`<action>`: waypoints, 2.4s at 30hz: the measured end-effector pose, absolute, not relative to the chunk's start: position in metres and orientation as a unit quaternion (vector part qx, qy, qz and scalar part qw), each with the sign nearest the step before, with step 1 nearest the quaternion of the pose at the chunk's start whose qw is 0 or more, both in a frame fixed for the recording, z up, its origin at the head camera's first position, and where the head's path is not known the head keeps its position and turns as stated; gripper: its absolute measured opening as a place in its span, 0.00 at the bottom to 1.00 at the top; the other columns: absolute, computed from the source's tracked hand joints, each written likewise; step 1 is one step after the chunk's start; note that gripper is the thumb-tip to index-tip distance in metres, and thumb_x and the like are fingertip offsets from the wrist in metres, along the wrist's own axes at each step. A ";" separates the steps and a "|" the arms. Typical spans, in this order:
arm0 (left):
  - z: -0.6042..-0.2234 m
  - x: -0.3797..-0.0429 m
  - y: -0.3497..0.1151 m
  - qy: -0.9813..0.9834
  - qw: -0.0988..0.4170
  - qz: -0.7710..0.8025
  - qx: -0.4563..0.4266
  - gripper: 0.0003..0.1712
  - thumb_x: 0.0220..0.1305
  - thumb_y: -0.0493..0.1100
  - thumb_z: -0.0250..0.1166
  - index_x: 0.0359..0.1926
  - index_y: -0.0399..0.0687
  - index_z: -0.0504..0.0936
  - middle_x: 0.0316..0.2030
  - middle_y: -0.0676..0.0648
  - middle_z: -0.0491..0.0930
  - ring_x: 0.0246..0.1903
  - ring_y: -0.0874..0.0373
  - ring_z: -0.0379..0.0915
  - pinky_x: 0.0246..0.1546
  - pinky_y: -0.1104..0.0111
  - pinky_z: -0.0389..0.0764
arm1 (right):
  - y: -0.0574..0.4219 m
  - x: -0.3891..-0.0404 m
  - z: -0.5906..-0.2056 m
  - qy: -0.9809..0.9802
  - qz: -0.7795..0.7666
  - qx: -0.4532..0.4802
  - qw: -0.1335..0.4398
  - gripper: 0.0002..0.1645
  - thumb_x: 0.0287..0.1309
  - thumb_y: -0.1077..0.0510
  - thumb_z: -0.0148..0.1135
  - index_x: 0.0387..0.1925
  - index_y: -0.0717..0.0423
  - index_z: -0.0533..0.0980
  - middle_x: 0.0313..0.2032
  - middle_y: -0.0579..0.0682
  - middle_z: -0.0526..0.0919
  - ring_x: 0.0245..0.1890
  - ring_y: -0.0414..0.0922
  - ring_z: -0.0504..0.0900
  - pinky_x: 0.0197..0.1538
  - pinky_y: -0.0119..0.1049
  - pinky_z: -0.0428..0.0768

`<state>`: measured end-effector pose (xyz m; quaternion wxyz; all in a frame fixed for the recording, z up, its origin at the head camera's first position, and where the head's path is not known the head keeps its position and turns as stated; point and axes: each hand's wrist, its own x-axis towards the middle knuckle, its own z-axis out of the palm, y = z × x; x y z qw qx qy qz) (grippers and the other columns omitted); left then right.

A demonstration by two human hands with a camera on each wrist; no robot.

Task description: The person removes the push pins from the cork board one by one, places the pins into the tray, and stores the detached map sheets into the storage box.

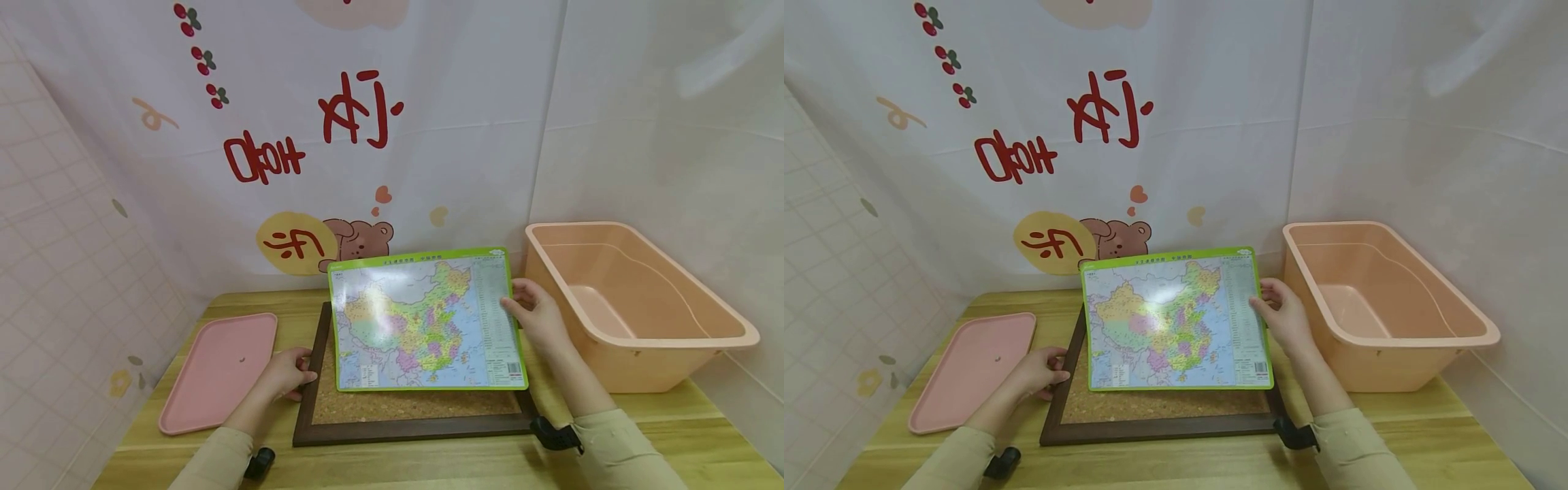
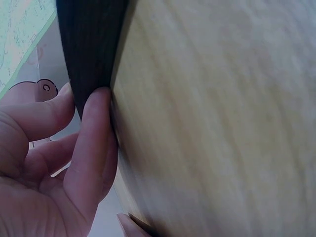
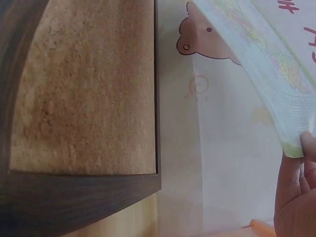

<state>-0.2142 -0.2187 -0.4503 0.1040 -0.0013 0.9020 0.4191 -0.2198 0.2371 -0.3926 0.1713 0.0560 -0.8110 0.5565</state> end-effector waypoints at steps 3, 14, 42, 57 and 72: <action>-0.450 -0.214 -0.218 0.902 0.104 0.419 -0.002 0.30 0.62 0.29 0.67 0.64 0.26 0.69 0.33 0.43 0.69 0.33 0.53 0.72 0.21 0.60 0.83 | 0.237 -0.218 -0.389 -0.811 0.551 0.055 0.185 0.16 0.64 0.65 0.64 0.51 0.67 0.75 0.35 0.57 0.83 0.32 0.34 0.79 0.31 0.29 0.80; -0.450 -0.215 -0.219 0.904 0.107 0.415 -0.001 0.30 0.62 0.29 0.67 0.64 0.27 0.69 0.33 0.43 0.70 0.32 0.53 0.72 0.21 0.61 0.83 | 0.238 -0.207 -0.369 -0.803 0.544 0.070 0.234 0.16 0.62 0.69 0.64 0.51 0.70 0.75 0.33 0.51 0.84 0.31 0.33 0.79 0.35 0.23 0.77; -0.494 -0.215 -0.231 0.894 0.133 0.427 -0.014 0.32 0.62 0.29 0.67 0.65 0.26 0.67 0.34 0.43 0.70 0.32 0.53 0.72 0.22 0.60 0.84 | 0.250 -0.195 -0.342 -0.762 0.597 0.056 0.244 0.16 0.62 0.70 0.63 0.49 0.52 0.80 0.32 0.36 0.82 0.30 0.34 0.80 0.33 0.22 0.80; -0.492 -0.213 -0.229 0.895 0.131 0.426 -0.013 0.31 0.61 0.29 0.67 0.64 0.25 0.68 0.34 0.43 0.70 0.32 0.53 0.72 0.22 0.61 0.83 | 0.285 -0.183 -0.333 -0.647 0.714 0.035 0.265 0.14 0.60 0.72 0.64 0.45 0.55 0.80 0.33 0.44 0.84 0.29 0.36 0.83 0.30 0.24 0.81; -0.493 -0.212 -0.228 0.893 0.128 0.431 -0.016 0.31 0.61 0.29 0.67 0.64 0.26 0.69 0.34 0.43 0.69 0.32 0.53 0.72 0.22 0.60 0.83 | 0.319 -0.165 -0.332 -0.595 0.743 -0.028 0.304 0.18 0.56 0.71 0.67 0.48 0.56 0.80 0.31 0.45 0.84 0.28 0.36 0.83 0.30 0.23 0.81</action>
